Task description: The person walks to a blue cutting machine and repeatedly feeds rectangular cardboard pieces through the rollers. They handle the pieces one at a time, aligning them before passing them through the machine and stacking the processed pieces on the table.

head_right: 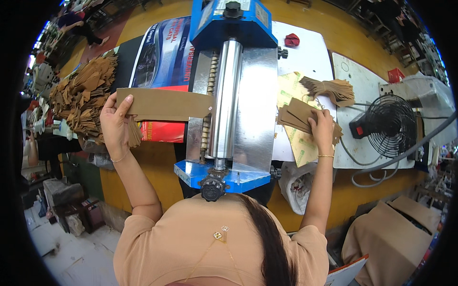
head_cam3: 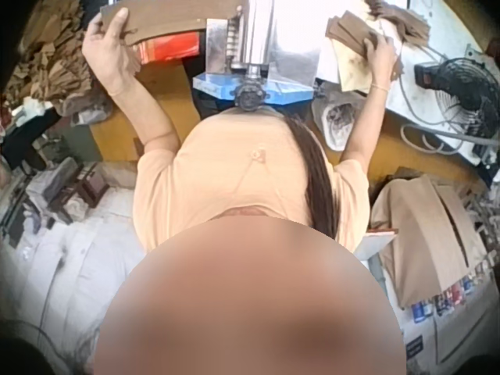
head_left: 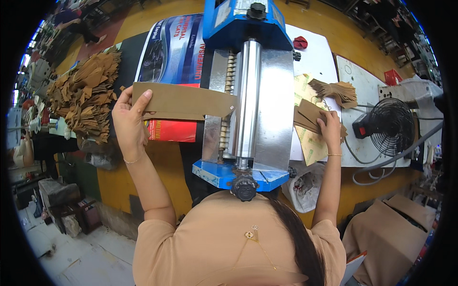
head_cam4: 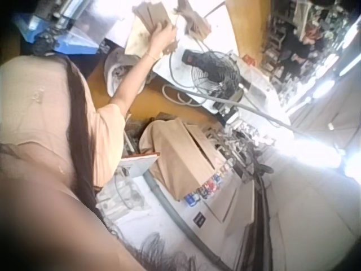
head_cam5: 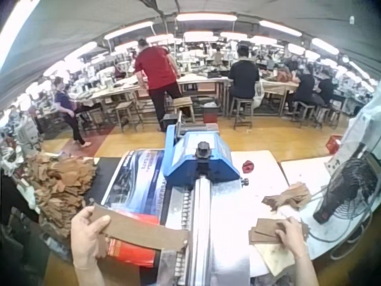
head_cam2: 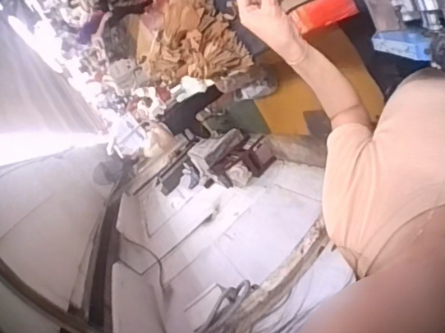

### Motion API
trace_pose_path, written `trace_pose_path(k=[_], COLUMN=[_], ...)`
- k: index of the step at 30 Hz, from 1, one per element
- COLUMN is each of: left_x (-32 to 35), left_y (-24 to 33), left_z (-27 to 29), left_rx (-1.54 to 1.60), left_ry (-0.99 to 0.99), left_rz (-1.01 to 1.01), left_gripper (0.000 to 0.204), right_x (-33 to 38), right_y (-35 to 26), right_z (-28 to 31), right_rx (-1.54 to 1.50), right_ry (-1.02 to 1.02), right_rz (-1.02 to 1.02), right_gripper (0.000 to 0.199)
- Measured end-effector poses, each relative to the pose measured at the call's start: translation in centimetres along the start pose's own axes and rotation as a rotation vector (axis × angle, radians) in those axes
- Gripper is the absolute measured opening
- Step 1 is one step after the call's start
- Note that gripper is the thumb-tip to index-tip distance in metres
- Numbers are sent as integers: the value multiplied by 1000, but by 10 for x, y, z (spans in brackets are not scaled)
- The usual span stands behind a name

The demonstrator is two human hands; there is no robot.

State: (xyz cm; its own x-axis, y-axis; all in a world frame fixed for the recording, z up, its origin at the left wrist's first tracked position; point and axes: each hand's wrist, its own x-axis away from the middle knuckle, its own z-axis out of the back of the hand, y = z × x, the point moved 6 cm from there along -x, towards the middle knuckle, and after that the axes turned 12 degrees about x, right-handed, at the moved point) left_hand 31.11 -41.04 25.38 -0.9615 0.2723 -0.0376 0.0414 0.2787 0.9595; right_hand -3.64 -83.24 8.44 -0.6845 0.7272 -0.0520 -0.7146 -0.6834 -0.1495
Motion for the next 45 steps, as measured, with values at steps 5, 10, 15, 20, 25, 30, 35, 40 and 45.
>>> trace_pose_path(k=[5,10,15,20,25,30,35,40,45], left_x=[-1,-10,-19,-36,-56,-62,-55,-45,-24], left_y=[35,37,18,-27,-109,-124,-91,-101,-123], left_z=[9,6,15,74,145,170,132,77,17], left_rx=[-91,-373,-341,-135,-270,-675,-1267,-892,-650], left_ry=[44,-19,-46,-8,95,110,77,-42,-230], left_rz=[-108,-74,-106,24,287,125,-315,-248,-54], left_gripper=[26,27,26,22,28,34,38,37,36], right_x=[-4,-4,0,0,0,5,7,-24,-40], right_y=[0,-6,-7,-5,-20,-54,-77,-114,-131], right_z=[0,6,10,10,33,91,138,110,84], right_rx=[27,45,74,-26,-119,-236,-539,-746,-477], right_ry=[-35,-16,72,107,110,72,-79,-270,-352], right_rz=[17,12,27,51,75,177,196,260,235], right_gripper=[34,32,30,22,12,12,13,18,20])
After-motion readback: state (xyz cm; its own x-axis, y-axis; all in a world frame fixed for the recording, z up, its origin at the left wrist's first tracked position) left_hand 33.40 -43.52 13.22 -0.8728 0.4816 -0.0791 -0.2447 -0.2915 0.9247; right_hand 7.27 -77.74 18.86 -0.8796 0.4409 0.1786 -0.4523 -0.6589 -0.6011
